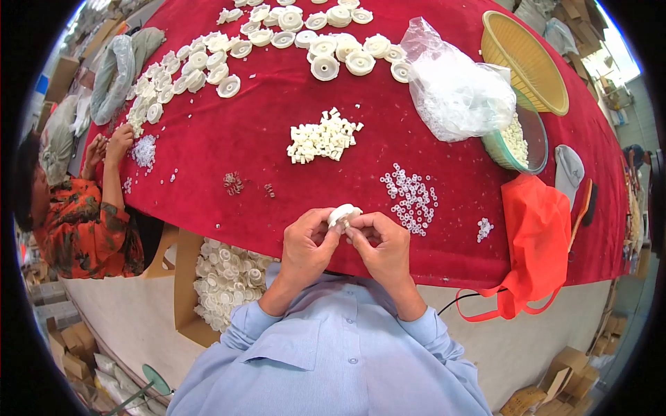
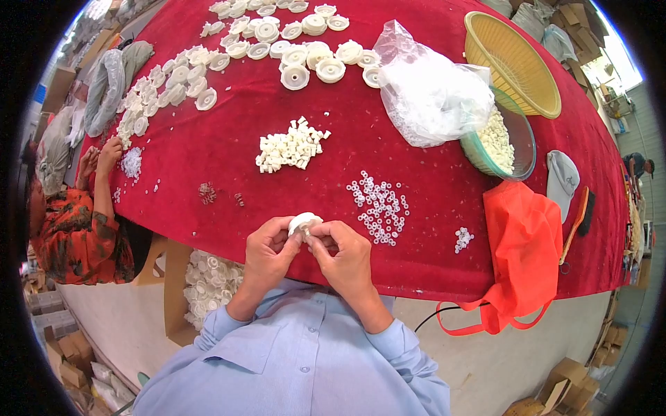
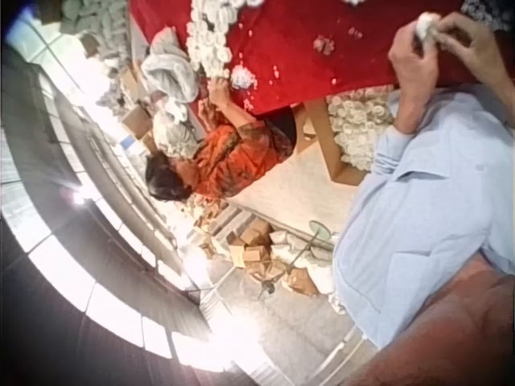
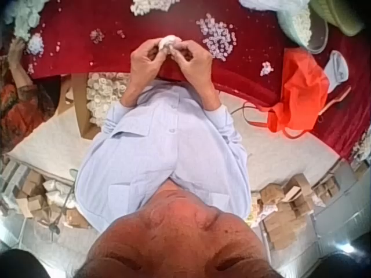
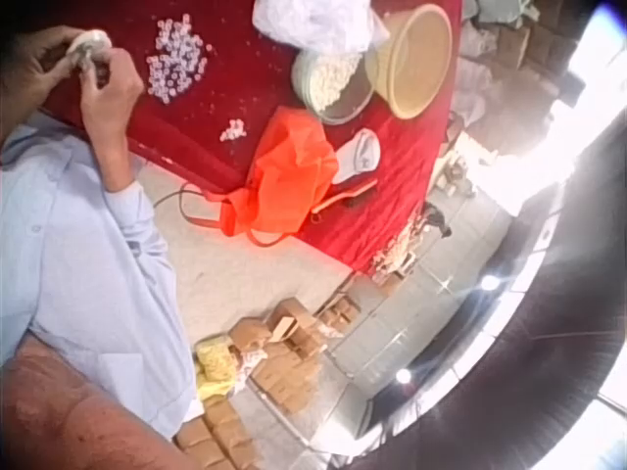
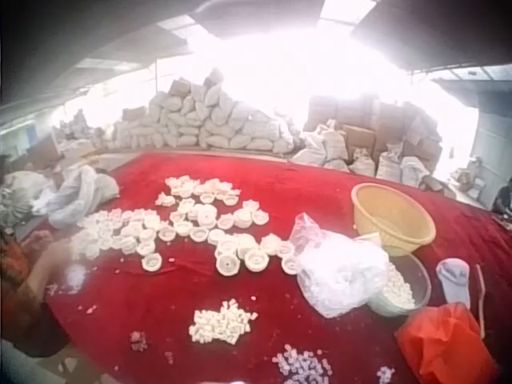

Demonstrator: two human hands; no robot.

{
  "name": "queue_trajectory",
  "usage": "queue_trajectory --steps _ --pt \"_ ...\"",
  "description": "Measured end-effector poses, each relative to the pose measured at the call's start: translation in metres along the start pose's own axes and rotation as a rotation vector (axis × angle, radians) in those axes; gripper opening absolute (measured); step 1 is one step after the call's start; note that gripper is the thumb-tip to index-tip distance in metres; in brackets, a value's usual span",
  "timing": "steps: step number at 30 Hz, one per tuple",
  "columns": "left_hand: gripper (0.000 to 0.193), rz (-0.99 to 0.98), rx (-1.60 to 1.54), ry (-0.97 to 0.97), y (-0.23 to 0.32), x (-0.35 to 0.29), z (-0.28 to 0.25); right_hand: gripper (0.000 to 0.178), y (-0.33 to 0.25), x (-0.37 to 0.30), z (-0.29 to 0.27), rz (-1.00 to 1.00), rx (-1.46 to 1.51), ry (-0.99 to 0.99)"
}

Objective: The person assembles plastic components by hand, inserting springs, pins, and small plastic pieces into caps, and arranges parts across the table.

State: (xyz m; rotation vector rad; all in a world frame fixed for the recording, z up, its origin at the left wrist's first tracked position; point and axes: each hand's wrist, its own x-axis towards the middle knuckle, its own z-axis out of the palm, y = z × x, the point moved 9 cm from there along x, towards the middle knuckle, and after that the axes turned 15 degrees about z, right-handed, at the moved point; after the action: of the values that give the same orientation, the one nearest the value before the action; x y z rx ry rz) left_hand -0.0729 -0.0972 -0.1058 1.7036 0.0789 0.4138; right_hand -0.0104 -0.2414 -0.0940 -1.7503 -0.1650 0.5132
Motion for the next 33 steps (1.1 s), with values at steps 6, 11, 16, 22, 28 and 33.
queue_trajectory --steps 6,11,16,22,28,33 --pt "0.024 -0.049 -0.085 -0.015 -0.001 -0.005 -0.001 0.033 -0.022 -0.003 -0.014 -0.105 -0.078 0.148" --pt "0.025 -0.063 -0.124 -0.065 0.000 -0.009 0.004 0.033 -0.019 0.000 -0.010 -0.160 -0.084 0.038" --pt "0.029 -0.152 -0.218 -0.050 0.002 -0.017 0.015 0.028 -0.016 -0.002 -0.011 -0.174 -0.078 0.044" --pt "0.035 -0.091 -0.247 0.037 0.006 -0.017 0.014 0.021 -0.005 0.003 -0.007 -0.103 -0.067 0.064" --pt "0.029 -0.008 -0.297 0.088 0.006 -0.006 0.004 0.027 -0.021 -0.003 -0.002 -0.208 -0.109 0.109" --pt "0.022 -0.031 -0.359 0.121 -0.009 -0.004 -0.012 0.032 -0.033 0.005 0.004 -0.141 -0.080 -0.141"
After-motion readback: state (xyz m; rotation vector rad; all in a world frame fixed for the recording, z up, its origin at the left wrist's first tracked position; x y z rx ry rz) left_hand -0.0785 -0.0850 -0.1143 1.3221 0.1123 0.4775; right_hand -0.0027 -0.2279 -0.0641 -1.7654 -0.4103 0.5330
